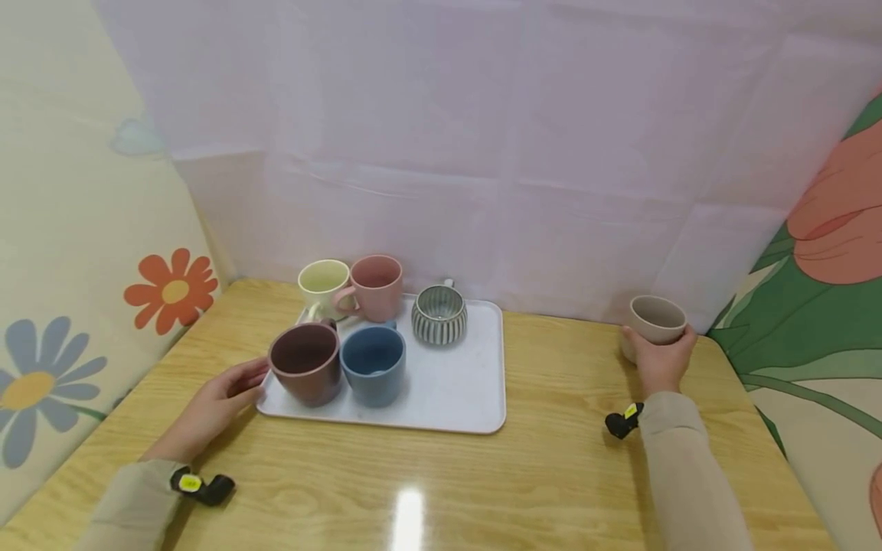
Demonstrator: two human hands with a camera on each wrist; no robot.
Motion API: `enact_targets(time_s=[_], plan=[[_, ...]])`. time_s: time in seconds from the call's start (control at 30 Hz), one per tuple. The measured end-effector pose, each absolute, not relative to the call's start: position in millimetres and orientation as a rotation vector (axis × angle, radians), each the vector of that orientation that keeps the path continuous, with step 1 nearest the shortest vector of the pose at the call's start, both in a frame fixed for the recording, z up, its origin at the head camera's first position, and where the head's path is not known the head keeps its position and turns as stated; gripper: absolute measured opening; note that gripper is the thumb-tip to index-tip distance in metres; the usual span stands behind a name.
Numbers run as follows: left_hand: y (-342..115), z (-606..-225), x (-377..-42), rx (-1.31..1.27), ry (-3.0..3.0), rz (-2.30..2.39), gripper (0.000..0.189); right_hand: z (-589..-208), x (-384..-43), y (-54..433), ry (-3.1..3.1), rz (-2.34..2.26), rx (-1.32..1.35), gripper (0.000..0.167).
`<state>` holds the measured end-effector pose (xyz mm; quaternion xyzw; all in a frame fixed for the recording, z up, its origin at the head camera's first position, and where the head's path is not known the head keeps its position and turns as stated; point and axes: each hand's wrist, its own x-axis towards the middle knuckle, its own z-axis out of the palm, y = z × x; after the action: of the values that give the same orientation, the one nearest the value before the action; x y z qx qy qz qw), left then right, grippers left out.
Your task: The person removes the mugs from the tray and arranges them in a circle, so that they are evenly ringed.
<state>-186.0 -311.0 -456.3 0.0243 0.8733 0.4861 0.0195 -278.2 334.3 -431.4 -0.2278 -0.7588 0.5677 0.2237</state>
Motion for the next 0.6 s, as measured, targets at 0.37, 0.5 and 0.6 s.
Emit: enact_targets(time_s=[0.37, 0.5, 0.6], plan=[[-310.4, -457.5, -184.4, 0.085, 2.722, 1.521, 0.054, -434.5, -278.7, 339.1, -2.167, 1.526, -0.600, 0.101], [-310.6, -456.9, -185.3, 0.079, 2.717, 1.519, 0.054, -434.6, -279.3, 338.7, -2.164, 1.527, -0.602, 0.101], [-310.4, -456.0, -185.5, 0.076, 2.705, 1.528, 0.055, -434.4, -278.8, 337.4, -2.156, 1.524, -0.610, 0.102]])
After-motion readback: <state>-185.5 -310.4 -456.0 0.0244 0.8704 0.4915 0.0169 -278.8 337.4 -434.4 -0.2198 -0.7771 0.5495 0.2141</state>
